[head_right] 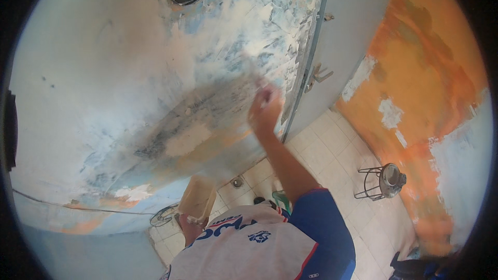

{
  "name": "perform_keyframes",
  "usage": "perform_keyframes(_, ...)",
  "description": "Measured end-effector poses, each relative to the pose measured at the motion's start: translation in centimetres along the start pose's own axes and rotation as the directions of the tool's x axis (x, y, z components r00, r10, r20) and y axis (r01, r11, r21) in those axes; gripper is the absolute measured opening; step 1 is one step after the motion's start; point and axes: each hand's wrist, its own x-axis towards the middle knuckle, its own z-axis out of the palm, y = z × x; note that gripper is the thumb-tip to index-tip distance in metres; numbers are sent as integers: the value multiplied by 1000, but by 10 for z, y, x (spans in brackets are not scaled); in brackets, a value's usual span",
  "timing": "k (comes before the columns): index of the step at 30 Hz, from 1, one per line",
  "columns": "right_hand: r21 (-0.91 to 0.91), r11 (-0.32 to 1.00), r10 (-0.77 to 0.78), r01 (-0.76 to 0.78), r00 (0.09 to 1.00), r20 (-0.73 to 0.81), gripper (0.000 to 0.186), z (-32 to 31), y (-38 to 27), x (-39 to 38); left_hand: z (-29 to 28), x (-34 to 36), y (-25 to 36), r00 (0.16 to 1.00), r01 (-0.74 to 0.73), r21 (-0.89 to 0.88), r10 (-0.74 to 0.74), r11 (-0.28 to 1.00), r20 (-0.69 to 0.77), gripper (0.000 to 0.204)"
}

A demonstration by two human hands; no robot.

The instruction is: The person applies patching compound to a wall using a putty knife. They dip the knife into a container, then spread the material over damaged sections of the wall multiple times.

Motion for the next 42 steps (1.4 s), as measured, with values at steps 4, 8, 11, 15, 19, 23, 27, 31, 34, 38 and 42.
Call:
perform_keyframes(4, -78, 983, -181, 167, 958, -224, 14, -24, -49, 138, 18, -6, -17, 983, -120, 120, 102, 985, 151, 53)
perform_keyframes(8, -222, 906, -391, 360, 913, -117, 18, -1, -49, 152, 29, -4, -27, 979, -98, 124, 74, 987, 188, 58)
perform_keyframes(11, -307, 802, -520, 512, 852, 63, 19, 32, -34, 66, 40, -3, -30, 992, -60, 13, 59, 998, 112, 60)
perform_keyframes(15, 55, 795, -586, 604, 743, 322, 21, 20, -25, -36, 52, -8, -29, 993, -102, 26, 100, 994, 63, 62)
perform_keyframes(19, 20, 965, -262, 263, 944, 201, 16, -5, -62, 27, 47, -19, -28, 990, -137, -44, 138, 990, 34, 54)
perform_keyframes(23, -166, 911, -410, 378, 875, -259, 26, -16, -73, 168, 36, -28, -29, 973, -186, 84, 172, 979, 151, 51)
perform_keyframes(27, -202, 793, -583, 575, 812, 25, 36, 16, -38, 116, 22, -16, -42, 989, -133, 8, 132, 991, 65, 47)
perform_keyframes(31, 34, 733, -649, 679, 685, 331, 35, 28, -13, -38, 31, -19, -47, 990, -139, 15, 138, 990, 31, 46)
perform_keyframes(34, 138, 862, -495, 487, 755, 429, 29, 12, -17, -47, 35, -18, -47, 983, -181, 72, 179, 981, 31, 48)
perform_keyframes(38, 221, 939, -298, 262, 943, 149, 15, -16, -59, 73, 42, -15, -45, 994, -92, -45, 95, 995, 56, 48)
perform_keyframes(42, -84, 827, -561, 556, 804, -197, 15, -34, -116, 221, 40, 3, -52, 980, -67, -38, 73, 997, 184, 52)
